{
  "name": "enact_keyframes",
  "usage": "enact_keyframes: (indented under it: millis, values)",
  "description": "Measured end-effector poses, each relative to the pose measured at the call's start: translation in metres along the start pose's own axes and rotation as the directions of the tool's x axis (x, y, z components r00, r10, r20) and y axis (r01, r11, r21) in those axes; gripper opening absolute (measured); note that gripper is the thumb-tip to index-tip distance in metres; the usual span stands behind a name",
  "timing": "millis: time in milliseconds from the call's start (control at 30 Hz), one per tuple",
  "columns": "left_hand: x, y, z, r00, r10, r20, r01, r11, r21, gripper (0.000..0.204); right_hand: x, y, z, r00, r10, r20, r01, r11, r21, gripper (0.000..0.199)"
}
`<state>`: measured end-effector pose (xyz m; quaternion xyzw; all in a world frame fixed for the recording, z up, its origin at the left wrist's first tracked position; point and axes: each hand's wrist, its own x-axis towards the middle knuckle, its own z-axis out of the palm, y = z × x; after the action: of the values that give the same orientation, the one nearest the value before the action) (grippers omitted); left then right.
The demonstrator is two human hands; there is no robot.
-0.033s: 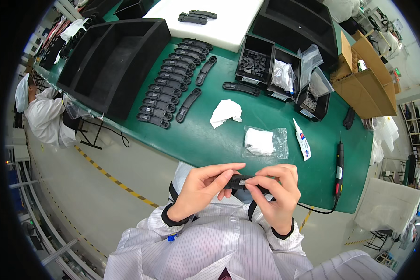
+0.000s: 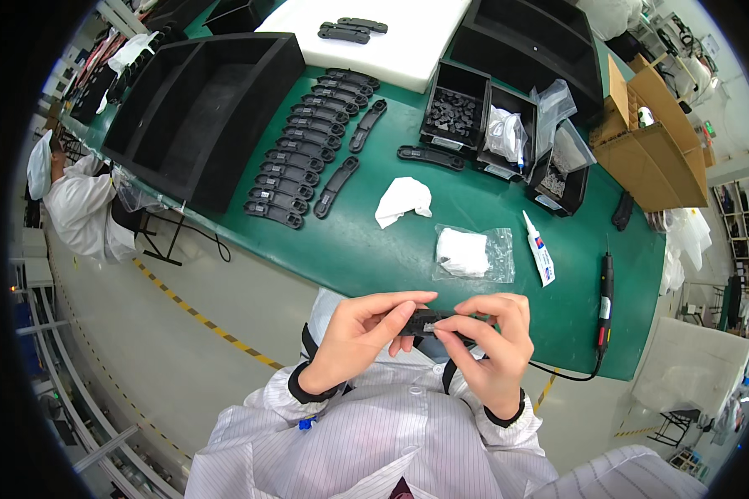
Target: The recorder is assembling small black electronic components, applying adhesive, and placing them in storage trays.
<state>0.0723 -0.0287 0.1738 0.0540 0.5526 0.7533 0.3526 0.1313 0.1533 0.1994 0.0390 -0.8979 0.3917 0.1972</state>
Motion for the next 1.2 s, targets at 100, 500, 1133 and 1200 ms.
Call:
enact_keyframes:
  millis: [100,500,1133,1200]
  values:
    - [0.001,-0.002,0.0,1.0,0.026,-0.005,-0.026,0.999,0.02,0.027,-0.004,-0.001,0.006,1.0,0.002,0.006,-0.002,1.0,-0.012,0.022]
    - [0.003,-0.008,0.003,0.989,0.143,-0.043,-0.134,0.977,0.166,0.025,-0.008,0.006,0.017,0.992,-0.125,-0.001,0.123,0.976,-0.18,0.023]
    - [0.004,-0.01,0.01,0.954,0.291,-0.073,-0.263,0.928,0.263,0.035,-0.008,0.007,0.021,0.99,-0.133,-0.053,0.116,0.962,-0.245,0.026]
    - [0.005,-0.012,0.008,0.948,0.314,-0.057,-0.284,0.912,0.296,0.036,-0.01,0.007,0.023,0.983,-0.151,-0.104,0.122,0.961,-0.249,0.027]
